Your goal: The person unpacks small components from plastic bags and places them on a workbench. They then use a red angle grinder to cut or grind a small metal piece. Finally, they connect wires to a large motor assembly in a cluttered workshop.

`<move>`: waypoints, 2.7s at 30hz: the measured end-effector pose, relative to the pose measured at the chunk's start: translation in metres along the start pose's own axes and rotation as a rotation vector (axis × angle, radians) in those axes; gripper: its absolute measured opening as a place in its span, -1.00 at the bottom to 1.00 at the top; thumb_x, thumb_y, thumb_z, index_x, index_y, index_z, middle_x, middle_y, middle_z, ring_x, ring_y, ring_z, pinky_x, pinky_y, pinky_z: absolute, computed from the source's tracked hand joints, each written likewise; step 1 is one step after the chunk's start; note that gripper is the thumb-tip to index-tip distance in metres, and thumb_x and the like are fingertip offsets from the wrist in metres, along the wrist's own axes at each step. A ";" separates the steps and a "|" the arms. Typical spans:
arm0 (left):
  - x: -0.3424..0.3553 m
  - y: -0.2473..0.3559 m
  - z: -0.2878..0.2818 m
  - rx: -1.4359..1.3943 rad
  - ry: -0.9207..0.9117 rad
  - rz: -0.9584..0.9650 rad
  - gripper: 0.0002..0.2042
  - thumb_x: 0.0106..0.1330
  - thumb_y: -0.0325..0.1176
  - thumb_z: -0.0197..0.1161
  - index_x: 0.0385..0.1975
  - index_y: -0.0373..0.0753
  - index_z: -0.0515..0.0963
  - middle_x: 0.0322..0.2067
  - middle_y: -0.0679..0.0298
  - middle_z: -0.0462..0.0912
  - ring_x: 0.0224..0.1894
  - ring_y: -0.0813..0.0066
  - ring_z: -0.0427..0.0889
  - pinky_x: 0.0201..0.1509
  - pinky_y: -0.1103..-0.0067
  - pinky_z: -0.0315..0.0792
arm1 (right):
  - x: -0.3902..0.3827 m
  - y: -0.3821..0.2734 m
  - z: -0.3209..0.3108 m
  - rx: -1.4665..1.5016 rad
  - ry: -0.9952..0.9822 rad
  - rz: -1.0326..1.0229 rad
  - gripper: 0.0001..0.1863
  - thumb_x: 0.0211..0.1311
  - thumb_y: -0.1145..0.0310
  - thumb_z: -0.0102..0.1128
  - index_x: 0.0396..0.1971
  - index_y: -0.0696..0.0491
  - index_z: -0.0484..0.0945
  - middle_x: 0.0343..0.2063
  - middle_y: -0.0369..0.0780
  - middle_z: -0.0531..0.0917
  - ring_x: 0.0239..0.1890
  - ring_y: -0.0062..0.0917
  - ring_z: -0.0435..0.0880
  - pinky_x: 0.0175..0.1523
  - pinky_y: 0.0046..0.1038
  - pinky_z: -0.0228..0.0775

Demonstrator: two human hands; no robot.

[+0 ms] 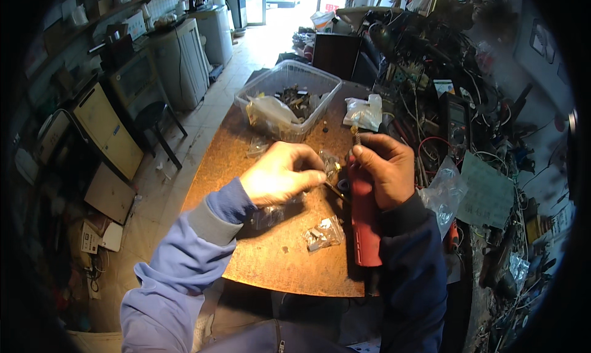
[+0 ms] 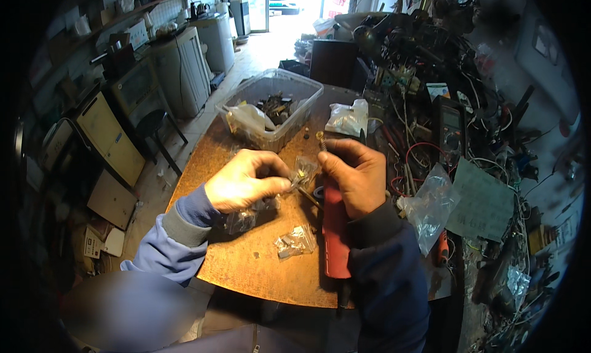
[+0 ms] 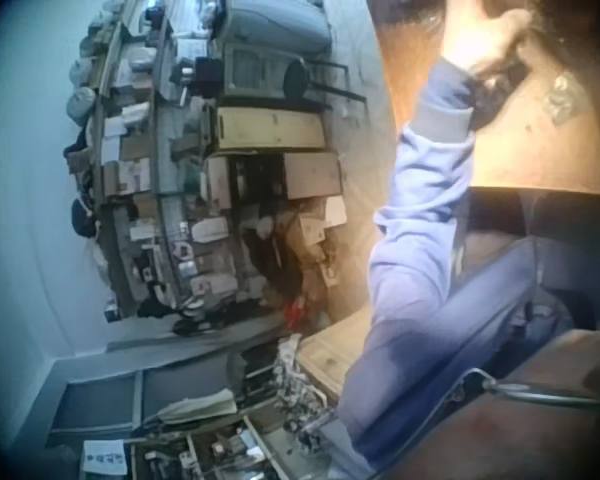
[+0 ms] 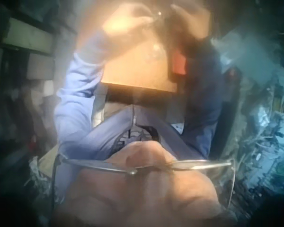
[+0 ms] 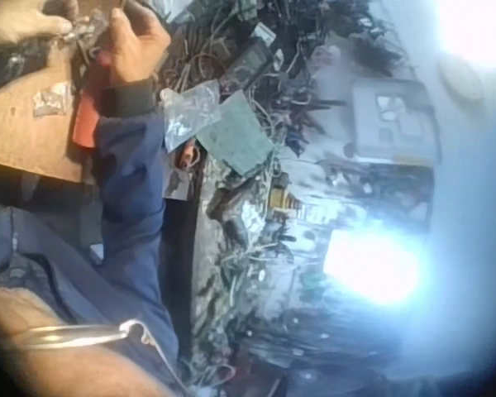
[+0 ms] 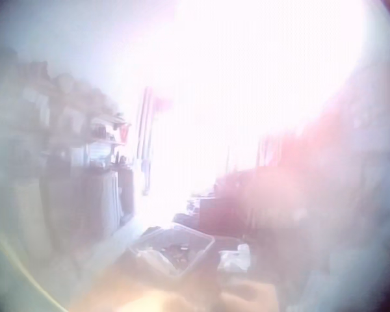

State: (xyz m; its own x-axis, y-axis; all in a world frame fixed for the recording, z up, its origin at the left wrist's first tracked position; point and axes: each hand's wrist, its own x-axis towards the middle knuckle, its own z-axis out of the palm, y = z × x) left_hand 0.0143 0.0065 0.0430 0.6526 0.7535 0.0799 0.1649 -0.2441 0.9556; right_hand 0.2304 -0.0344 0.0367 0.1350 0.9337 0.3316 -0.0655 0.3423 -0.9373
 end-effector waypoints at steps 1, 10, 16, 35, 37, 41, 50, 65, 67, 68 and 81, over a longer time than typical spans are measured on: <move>-0.001 0.004 -0.003 -0.264 0.030 -0.026 -0.76 0.22 -0.34 0.33 -0.22 -0.36 0.55 -0.40 0.32 0.62 -0.40 0.60 0.57 -0.29 0.62 0.50 | 0.000 0.000 0.002 0.026 -0.014 0.010 -0.77 0.12 0.55 0.30 -0.21 0.27 0.60 -0.43 -0.25 0.66 -0.43 -0.67 0.59 -0.30 -0.62 0.46; 0.000 0.001 0.005 -0.535 0.037 0.012 -0.74 0.26 -0.35 0.31 -0.13 -0.33 0.52 -0.32 0.30 0.62 -0.34 0.60 0.61 -0.23 0.65 0.52 | -0.007 -0.011 0.007 0.100 -0.174 0.157 -0.79 0.11 0.57 0.30 -0.23 0.27 0.60 -0.43 -0.23 0.67 -0.43 -0.67 0.61 -0.30 -0.63 0.46; 0.002 -0.006 0.012 -0.467 0.066 0.064 -0.75 0.26 -0.45 0.29 -0.11 -0.40 0.53 -0.31 0.22 0.65 -0.32 0.57 0.64 -0.19 0.63 0.56 | -0.009 -0.010 0.009 0.071 -0.226 0.077 -0.80 0.09 0.62 0.30 -0.24 0.28 0.59 -0.42 -0.22 0.67 -0.42 -0.66 0.62 -0.27 -0.63 0.47; 0.001 -0.006 0.012 -0.418 0.076 0.113 -0.81 0.25 -0.44 0.29 -0.21 -0.40 0.57 -0.40 0.22 0.66 -0.38 0.54 0.64 -0.26 0.63 0.55 | -0.009 -0.009 0.009 0.046 -0.253 0.046 -0.89 0.09 0.61 0.31 -0.35 0.28 0.65 -0.47 -0.20 0.68 -0.43 -0.63 0.63 -0.26 -0.61 0.51; 0.001 -0.007 0.012 -0.418 0.079 0.103 -0.82 0.24 -0.46 0.28 -0.22 -0.41 0.57 -0.40 0.22 0.66 -0.38 0.55 0.64 -0.27 0.64 0.55 | -0.009 -0.009 0.007 -0.006 -0.278 0.043 -0.85 0.09 0.60 0.32 -0.31 0.28 0.63 -0.44 -0.20 0.68 -0.40 -0.64 0.64 -0.23 -0.61 0.51; -0.001 -0.002 0.013 -0.393 0.083 0.050 -0.81 0.23 -0.49 0.29 -0.21 -0.42 0.57 -0.39 0.22 0.66 -0.38 0.57 0.63 -0.28 0.64 0.56 | -0.011 -0.011 0.012 0.084 -0.281 0.044 -0.73 0.08 0.59 0.34 -0.19 0.28 0.57 -0.36 -0.22 0.67 -0.32 -0.65 0.63 -0.18 -0.62 0.50; -0.002 -0.002 0.015 -0.310 0.036 0.047 -0.80 0.21 -0.52 0.26 -0.20 -0.43 0.55 -0.38 0.24 0.65 -0.39 0.61 0.61 -0.30 0.65 0.55 | -0.011 -0.017 0.013 -0.063 -0.327 0.055 -0.72 0.08 0.56 0.35 -0.18 0.27 0.55 -0.31 -0.25 0.65 -0.31 -0.69 0.60 -0.18 -0.64 0.47; -0.001 -0.004 0.017 -0.265 0.136 0.141 -0.79 0.22 -0.50 0.30 -0.17 -0.39 0.56 -0.34 0.25 0.64 -0.35 0.61 0.61 -0.26 0.66 0.55 | -0.008 -0.026 0.005 -0.187 -0.209 -0.063 -0.85 0.10 0.60 0.27 -0.29 0.25 0.62 -0.51 -0.30 0.65 -0.47 -0.71 0.59 -0.36 -0.68 0.43; 0.002 -0.002 0.019 -0.150 0.132 0.142 -0.79 0.21 -0.50 0.30 -0.18 -0.39 0.57 -0.35 0.26 0.64 -0.34 0.62 0.61 -0.25 0.66 0.55 | -0.005 -0.041 -0.013 -0.181 -0.056 -0.095 -0.87 0.11 0.58 0.27 -0.31 0.25 0.62 -0.53 -0.29 0.65 -0.50 -0.70 0.59 -0.41 -0.66 0.44; -0.001 0.002 0.020 -0.090 0.135 0.081 -0.80 0.20 -0.50 0.31 -0.19 -0.40 0.57 -0.36 0.28 0.65 -0.33 0.65 0.60 -0.25 0.65 0.54 | -0.004 -0.048 -0.024 -0.154 -0.043 -0.060 -0.87 0.12 0.57 0.26 -0.31 0.25 0.62 -0.53 -0.28 0.65 -0.52 -0.70 0.59 -0.44 -0.66 0.43; -0.018 0.031 0.091 0.764 -0.305 0.755 -0.33 -0.05 -0.10 0.46 0.15 -0.06 0.42 0.20 0.01 0.29 0.24 -0.02 0.28 0.27 0.19 0.25 | -0.031 -0.065 -0.088 -0.423 -0.154 0.211 -0.84 0.06 0.50 0.32 -0.39 0.28 0.61 -0.60 -0.25 0.63 -0.67 -0.73 0.51 -0.59 -0.67 0.29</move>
State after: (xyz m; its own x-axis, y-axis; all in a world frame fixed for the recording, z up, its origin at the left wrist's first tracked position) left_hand 0.0747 -0.0704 0.0451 0.9142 0.0970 0.3935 -0.0083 -0.9662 0.2575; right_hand 0.3172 -0.0944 0.0779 0.0121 0.9936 0.1125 0.3352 0.1020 -0.9366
